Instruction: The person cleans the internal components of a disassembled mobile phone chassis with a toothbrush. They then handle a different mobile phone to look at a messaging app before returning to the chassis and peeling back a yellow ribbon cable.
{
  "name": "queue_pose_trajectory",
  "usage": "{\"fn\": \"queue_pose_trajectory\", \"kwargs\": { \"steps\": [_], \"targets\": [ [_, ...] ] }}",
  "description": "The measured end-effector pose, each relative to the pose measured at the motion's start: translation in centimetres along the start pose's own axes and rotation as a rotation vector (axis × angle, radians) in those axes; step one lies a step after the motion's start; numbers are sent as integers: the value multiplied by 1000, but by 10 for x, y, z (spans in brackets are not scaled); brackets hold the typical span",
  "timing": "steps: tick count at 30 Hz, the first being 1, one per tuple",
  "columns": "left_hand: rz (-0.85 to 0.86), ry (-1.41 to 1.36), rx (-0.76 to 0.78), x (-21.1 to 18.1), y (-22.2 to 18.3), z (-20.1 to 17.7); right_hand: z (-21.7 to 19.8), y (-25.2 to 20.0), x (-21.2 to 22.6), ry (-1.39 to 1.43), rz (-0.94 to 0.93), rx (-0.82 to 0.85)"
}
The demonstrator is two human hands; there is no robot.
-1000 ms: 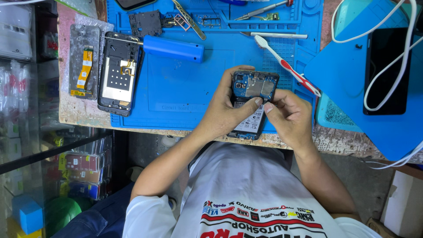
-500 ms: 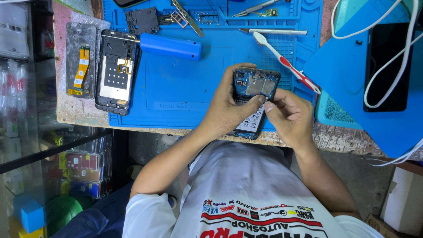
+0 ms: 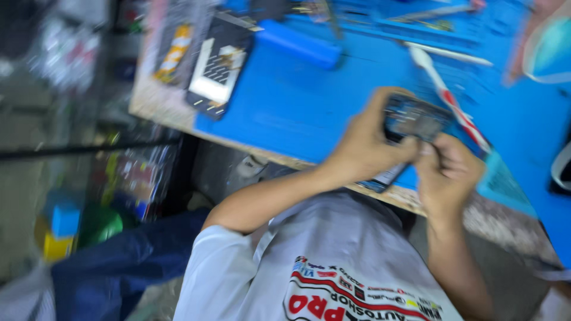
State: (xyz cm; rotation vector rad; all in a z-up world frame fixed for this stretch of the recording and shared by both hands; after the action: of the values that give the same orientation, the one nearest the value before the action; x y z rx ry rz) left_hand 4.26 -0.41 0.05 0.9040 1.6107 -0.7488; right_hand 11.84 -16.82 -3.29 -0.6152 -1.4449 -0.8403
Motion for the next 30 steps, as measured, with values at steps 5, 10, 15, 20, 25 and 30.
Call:
{"fn": "queue_pose_trajectory", "kwargs": {
  "steps": [5,10,15,20,25,30],
  "targets": [
    [-40,62,9,0,7,1,-6,5,-17,119,-28,-81],
    [113,177,-43,-15,-17,-15,-9,17,-4,356,-35,-169],
    [306,541,-92,-26,-39,-23,0,21,1,513,2,-108],
    [308,521,-119,-16,-39,-46,19,17,2,458,49,43],
    [353,245,-145,-5,-50,-75,38,13,8,269,-22,188],
    [-11,-827,317,40,-41,-56,41,6,-5,298,54,211]
  ]
}}
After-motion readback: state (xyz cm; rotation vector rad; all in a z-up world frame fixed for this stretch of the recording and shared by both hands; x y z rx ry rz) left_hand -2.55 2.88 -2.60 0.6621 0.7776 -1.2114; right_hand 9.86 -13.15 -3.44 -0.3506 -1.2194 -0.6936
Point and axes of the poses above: each hand's wrist, its own y-axis towards the middle knuckle, its own z-axis out of the palm, x = y × z, the point moved 4 cm from there along y, towards the middle knuckle, and after that the axes turned 10 degrees about y, right-handed, at the moved point
